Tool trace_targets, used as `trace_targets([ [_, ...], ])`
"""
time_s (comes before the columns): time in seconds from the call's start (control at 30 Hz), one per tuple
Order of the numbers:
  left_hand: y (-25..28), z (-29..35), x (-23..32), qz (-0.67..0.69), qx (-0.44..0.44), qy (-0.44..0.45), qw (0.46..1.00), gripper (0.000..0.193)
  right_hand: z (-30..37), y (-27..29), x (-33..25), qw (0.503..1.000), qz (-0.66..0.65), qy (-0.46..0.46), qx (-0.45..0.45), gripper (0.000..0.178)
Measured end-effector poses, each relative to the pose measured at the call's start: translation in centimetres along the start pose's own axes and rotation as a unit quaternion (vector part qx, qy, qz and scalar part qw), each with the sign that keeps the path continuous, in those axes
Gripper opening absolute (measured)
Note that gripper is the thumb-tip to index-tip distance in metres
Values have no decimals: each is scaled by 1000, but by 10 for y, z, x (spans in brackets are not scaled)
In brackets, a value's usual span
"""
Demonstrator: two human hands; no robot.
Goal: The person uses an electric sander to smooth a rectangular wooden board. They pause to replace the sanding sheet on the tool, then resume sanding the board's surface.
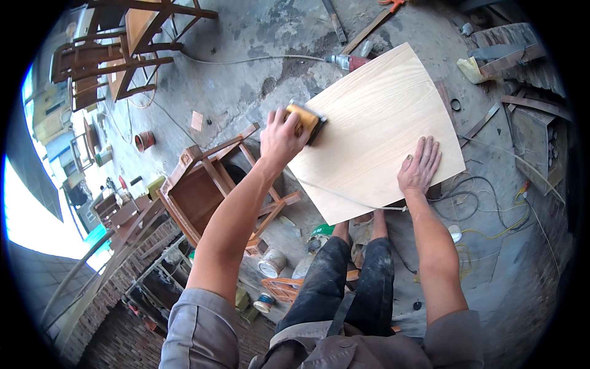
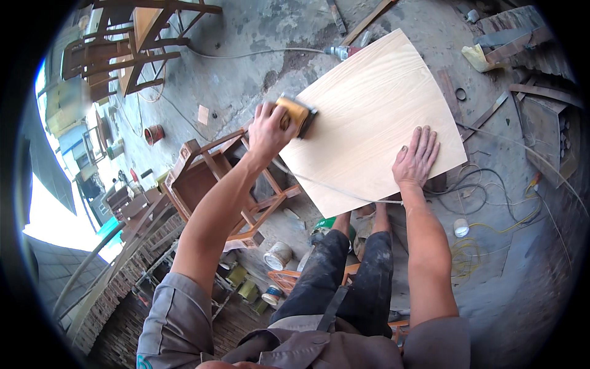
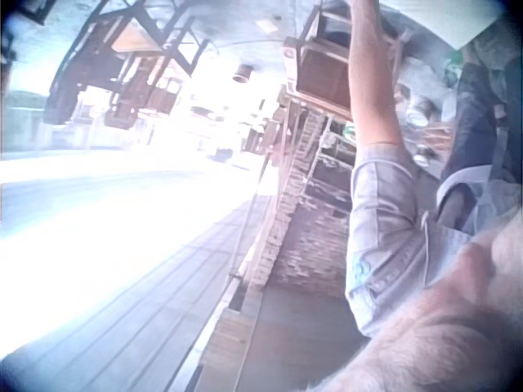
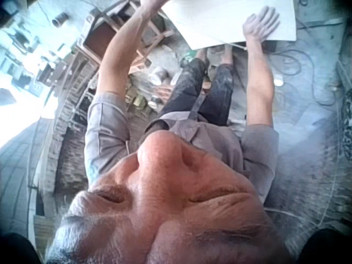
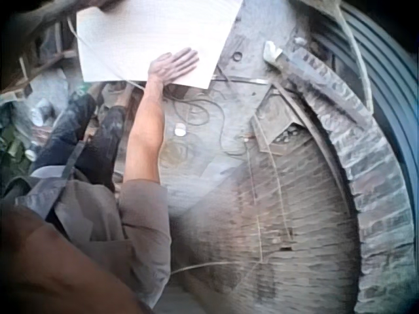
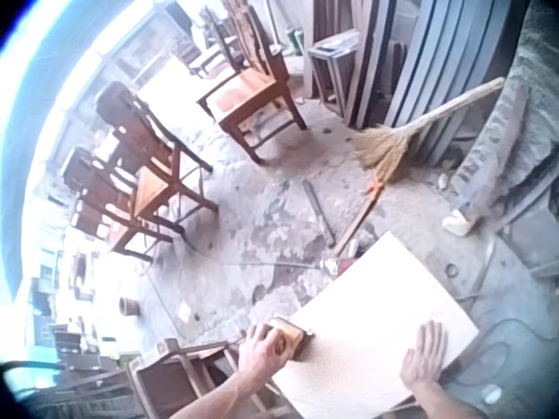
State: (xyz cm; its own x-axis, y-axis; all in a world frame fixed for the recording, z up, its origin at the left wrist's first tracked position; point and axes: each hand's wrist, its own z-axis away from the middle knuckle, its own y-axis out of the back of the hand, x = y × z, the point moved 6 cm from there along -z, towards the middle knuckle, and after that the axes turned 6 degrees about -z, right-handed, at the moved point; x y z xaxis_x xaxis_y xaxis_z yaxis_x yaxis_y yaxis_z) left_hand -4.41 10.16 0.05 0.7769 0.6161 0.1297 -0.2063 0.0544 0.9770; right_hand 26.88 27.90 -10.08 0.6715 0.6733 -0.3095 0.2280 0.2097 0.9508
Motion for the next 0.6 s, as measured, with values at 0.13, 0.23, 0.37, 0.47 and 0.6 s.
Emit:
trace_targets([
  [0.13,3,31,-19,-4,-5,35,999,27,-1,-2,0,1000,2,-12,-17,71],
  [0.23,4,11,-9,-8,8,21,1000,27,1,-2,2,1000,-8,-16,-17,73],
  [0.37,3,-40,27,-4,1,-20,1000,27,-2,-4,2,999,-21,-26,-26,74],
  [0.47,2,-78,63,-12,1,-54,998,26,0,-3,4,999,-31,-25,-25,75],
  [0.6,6,-129,111,-12,10,-105,994,26,1,-4,5,998,-33,-36,-33,75],
])
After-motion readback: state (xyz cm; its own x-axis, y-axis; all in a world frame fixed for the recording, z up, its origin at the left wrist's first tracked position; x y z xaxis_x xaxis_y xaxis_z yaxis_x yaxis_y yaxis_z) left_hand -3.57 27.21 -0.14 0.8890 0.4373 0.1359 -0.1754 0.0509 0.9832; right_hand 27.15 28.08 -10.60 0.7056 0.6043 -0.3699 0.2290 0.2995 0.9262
